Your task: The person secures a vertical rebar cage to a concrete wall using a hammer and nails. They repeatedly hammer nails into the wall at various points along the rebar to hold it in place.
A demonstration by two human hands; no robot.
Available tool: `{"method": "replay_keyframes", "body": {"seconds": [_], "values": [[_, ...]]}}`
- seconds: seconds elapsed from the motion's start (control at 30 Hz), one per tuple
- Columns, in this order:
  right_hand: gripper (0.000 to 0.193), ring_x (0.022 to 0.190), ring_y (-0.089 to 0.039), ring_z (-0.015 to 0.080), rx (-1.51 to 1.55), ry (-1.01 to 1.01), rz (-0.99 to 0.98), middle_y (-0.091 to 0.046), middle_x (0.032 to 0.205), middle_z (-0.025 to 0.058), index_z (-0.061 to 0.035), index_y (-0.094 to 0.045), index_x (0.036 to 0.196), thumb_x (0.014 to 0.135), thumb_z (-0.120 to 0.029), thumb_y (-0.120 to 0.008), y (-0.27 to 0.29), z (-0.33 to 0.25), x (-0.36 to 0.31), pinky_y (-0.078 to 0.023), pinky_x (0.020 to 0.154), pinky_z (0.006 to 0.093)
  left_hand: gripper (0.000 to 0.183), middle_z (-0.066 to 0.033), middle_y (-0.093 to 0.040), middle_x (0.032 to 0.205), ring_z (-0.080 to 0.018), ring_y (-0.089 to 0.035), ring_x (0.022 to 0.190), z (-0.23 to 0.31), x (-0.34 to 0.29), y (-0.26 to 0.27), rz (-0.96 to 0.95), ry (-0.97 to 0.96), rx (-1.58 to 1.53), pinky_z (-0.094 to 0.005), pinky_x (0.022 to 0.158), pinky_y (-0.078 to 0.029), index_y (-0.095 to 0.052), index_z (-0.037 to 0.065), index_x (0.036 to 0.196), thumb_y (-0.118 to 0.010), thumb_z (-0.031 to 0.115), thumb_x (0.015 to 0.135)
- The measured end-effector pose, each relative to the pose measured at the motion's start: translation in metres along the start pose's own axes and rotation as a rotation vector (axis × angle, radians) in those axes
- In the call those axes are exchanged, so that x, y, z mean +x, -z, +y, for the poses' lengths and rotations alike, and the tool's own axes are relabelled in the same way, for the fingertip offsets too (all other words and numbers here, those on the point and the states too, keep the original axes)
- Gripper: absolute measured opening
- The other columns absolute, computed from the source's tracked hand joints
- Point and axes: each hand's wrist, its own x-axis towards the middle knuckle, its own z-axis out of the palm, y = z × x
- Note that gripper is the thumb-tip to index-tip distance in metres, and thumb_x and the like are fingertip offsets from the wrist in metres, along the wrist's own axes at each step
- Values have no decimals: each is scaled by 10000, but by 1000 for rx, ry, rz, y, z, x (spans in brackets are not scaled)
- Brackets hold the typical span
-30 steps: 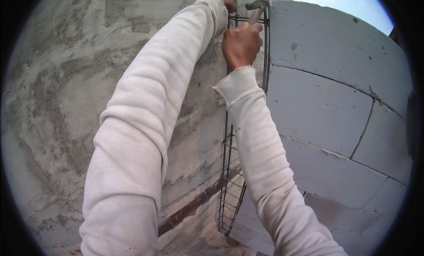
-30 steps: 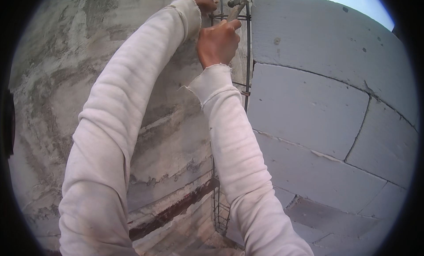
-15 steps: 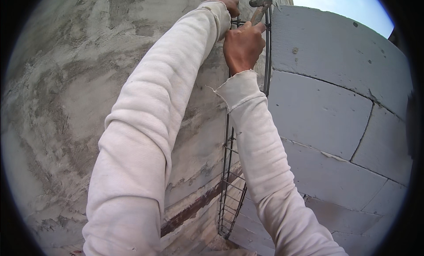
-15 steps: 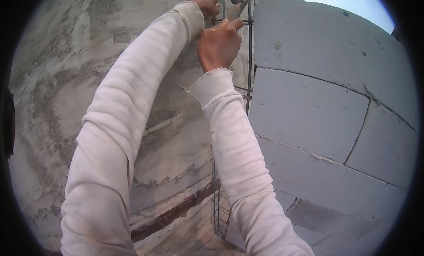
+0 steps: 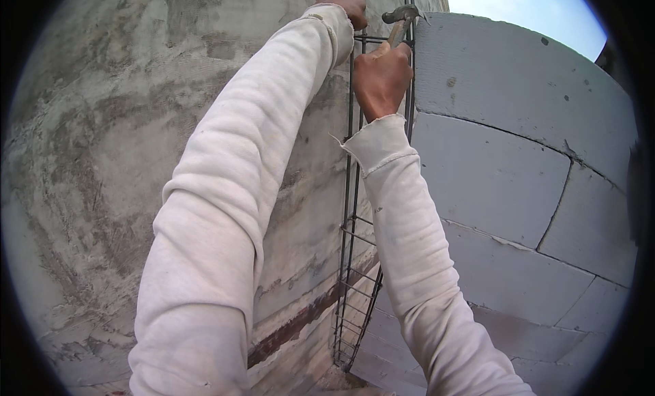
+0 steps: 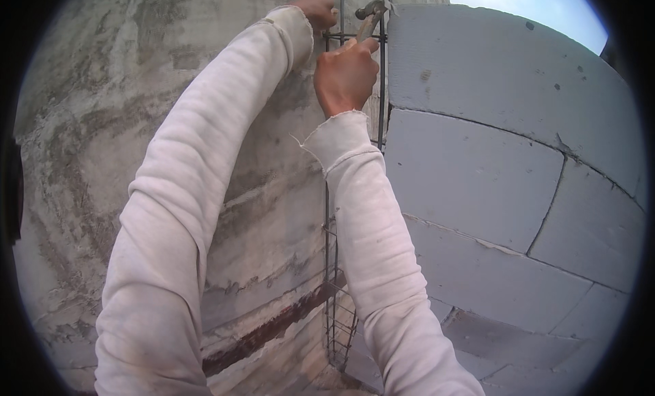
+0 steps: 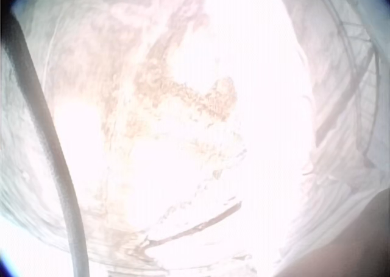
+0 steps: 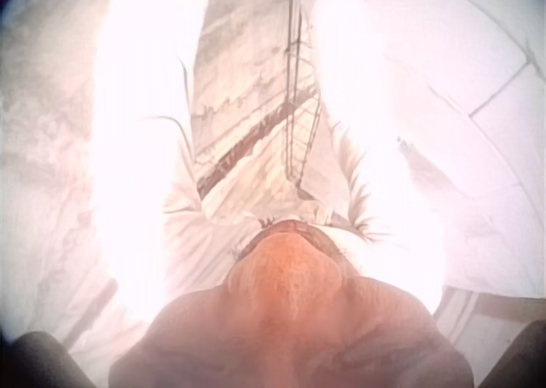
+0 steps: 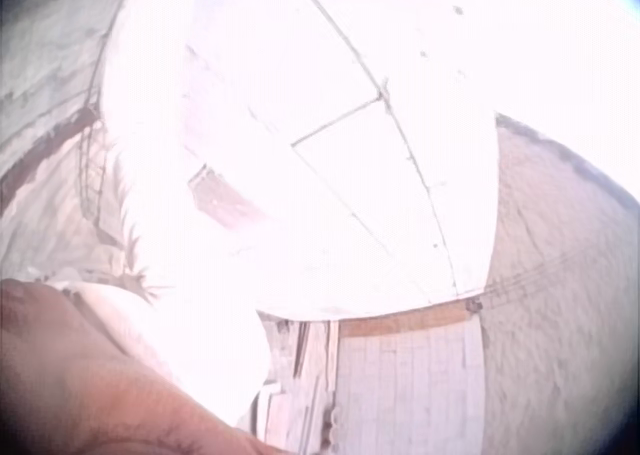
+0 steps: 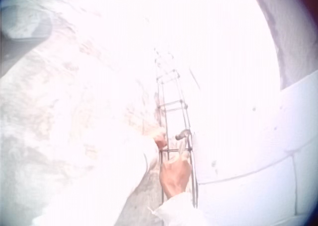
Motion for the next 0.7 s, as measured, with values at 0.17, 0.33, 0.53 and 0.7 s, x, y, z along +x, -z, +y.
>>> {"method": "replay_keyframes", "body": {"seconds": [0.17, 0.33, 0.53, 0.7], "values": [[281, 924, -730, 500, 2, 25, -57, -726, 957, 338, 111, -694, 893, 857, -165, -657, 4, 2, 19, -584, 886, 524, 477, -163, -730, 1267, -341, -706, 1172, -7, -2, 6, -54, -53, -38, -470, 973, -567, -737, 104, 1268, -700, 204, 804], [312, 906, -742, 489, -29, -73, -326, -723, 912, 344, 164, -652, 922, 899, -146, -621, 6, 6, 31, -596, 847, 509, 484, -155, -732, 1266, -342, -709, 1163, -4, 3, 3, -71, -65, -54, -468, 967, -569, -740, 117, 1268, -712, 214, 795], [272, 946, -738, 478, -45, -52, -67, -728, 936, 344, 121, -703, 870, 853, -149, -670, 1, -2, 13, -580, 896, 501, 399, -152, -760, 1159, -337, -734, 1060, -9, -2, -5, 81, -107, -52, -458, 902, -584, -763, 100, 1193, -722, 220, 815], [359, 905, -723, 530, 23, 39, -152, -697, 879, 384, 162, -586, 1041, 948, -183, -616, 30, 4, 15, -574, 841, 513, 370, -182, -759, 1109, -349, -734, 1035, -3, -7, 0, 91, -118, -81, -459, 874, -577, -734, 77, 1190, -701, 216, 848]]}}
